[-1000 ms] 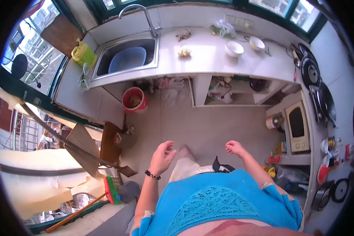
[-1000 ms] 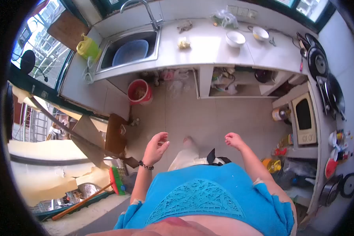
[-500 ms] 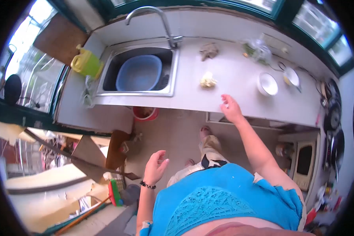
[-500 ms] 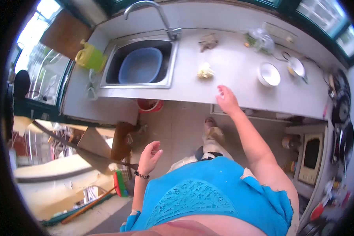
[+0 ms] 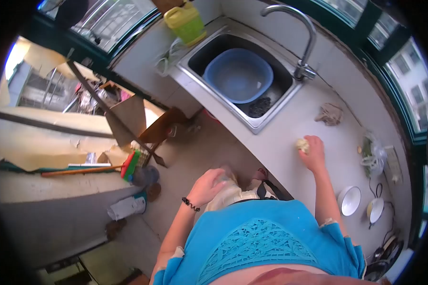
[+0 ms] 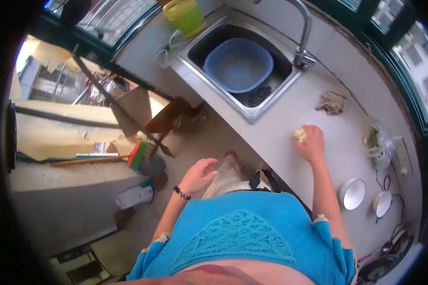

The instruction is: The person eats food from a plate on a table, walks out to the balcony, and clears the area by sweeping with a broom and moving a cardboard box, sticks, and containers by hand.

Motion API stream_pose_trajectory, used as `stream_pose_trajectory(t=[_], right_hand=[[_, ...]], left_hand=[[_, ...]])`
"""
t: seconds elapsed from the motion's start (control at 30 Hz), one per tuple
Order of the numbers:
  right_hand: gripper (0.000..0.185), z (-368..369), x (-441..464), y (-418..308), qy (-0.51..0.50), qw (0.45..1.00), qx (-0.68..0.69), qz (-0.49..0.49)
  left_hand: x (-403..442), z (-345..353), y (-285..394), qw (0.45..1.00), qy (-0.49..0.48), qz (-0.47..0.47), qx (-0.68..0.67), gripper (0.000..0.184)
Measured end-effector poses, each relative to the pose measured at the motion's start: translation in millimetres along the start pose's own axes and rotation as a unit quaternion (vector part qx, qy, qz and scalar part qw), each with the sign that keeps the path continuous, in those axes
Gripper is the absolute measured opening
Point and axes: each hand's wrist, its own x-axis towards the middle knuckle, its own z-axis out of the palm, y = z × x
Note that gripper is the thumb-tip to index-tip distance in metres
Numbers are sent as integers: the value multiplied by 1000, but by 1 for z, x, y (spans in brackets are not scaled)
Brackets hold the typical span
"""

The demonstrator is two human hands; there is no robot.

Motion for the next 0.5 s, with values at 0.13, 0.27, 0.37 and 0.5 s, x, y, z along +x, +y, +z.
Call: stream_pose_trajectory(t=[0.13,0.27,0.37,0.5], right_hand=[[52,-24,3,58,126,985,-81,82],[55,-64,15,139,169,926,-231,245],[61,-55,9,179,116,915,-201,329],[63,-71,28,124,53,888,-245,385]], left_hand=[[8,-4,2,999,42,3,7,36],[16,-12,5,998,69,7,-3,36],[17,2,-8,998,63,0,-13,35],[-4,-12,-6,997,75,-35,-13,35]])
